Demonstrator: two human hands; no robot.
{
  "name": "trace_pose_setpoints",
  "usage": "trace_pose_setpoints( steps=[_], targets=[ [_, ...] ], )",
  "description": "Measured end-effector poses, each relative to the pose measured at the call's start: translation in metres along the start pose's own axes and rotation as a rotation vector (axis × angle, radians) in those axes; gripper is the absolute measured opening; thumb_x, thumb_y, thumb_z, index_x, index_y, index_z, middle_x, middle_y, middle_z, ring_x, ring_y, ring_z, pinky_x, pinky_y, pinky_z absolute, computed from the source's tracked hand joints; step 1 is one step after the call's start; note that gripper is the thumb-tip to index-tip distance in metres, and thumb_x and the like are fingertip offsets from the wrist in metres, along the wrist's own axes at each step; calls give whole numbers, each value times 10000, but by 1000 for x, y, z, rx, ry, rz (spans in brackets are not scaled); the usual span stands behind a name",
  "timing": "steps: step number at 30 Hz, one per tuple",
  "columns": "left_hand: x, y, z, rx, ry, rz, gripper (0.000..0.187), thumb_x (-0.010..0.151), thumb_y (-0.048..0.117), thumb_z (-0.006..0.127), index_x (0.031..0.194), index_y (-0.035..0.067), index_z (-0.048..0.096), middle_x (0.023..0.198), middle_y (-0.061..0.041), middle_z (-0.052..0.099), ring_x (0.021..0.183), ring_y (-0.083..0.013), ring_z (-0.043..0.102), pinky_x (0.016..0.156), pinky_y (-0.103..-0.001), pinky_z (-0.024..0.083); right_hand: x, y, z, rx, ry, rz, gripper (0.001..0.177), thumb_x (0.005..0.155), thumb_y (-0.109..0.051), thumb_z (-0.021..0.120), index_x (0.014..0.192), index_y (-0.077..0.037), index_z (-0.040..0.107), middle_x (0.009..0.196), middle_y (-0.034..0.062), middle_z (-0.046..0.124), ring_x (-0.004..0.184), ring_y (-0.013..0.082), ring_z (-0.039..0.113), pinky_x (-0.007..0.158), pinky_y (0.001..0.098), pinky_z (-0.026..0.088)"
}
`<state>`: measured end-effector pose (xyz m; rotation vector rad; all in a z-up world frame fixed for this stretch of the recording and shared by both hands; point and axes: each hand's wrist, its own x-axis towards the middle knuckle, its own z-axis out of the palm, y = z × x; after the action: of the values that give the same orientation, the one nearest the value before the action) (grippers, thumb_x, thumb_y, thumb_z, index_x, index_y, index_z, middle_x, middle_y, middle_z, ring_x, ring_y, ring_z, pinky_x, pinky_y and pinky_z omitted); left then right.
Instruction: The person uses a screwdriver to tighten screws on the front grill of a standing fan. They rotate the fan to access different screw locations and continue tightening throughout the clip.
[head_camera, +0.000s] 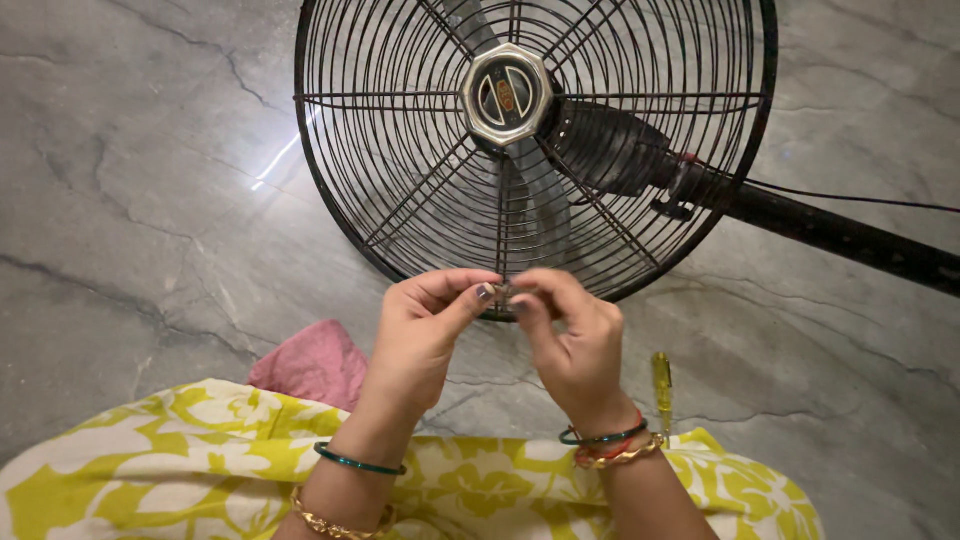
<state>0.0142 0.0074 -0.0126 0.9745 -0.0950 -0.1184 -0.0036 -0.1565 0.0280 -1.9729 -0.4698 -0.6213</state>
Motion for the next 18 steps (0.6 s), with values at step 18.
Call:
trace_pose_setpoints(
  steps=[18],
  targets=[
    [0,-2,10,41,59,53,172,944,25,689,1085,-64,734,1015,-106,765,925,-144,703,863,-277,548,6,-13,-2,92,64,128,56,965,-58,691,981,-6,708,816,57,737,676,87,699,595,253,549]
  ],
)
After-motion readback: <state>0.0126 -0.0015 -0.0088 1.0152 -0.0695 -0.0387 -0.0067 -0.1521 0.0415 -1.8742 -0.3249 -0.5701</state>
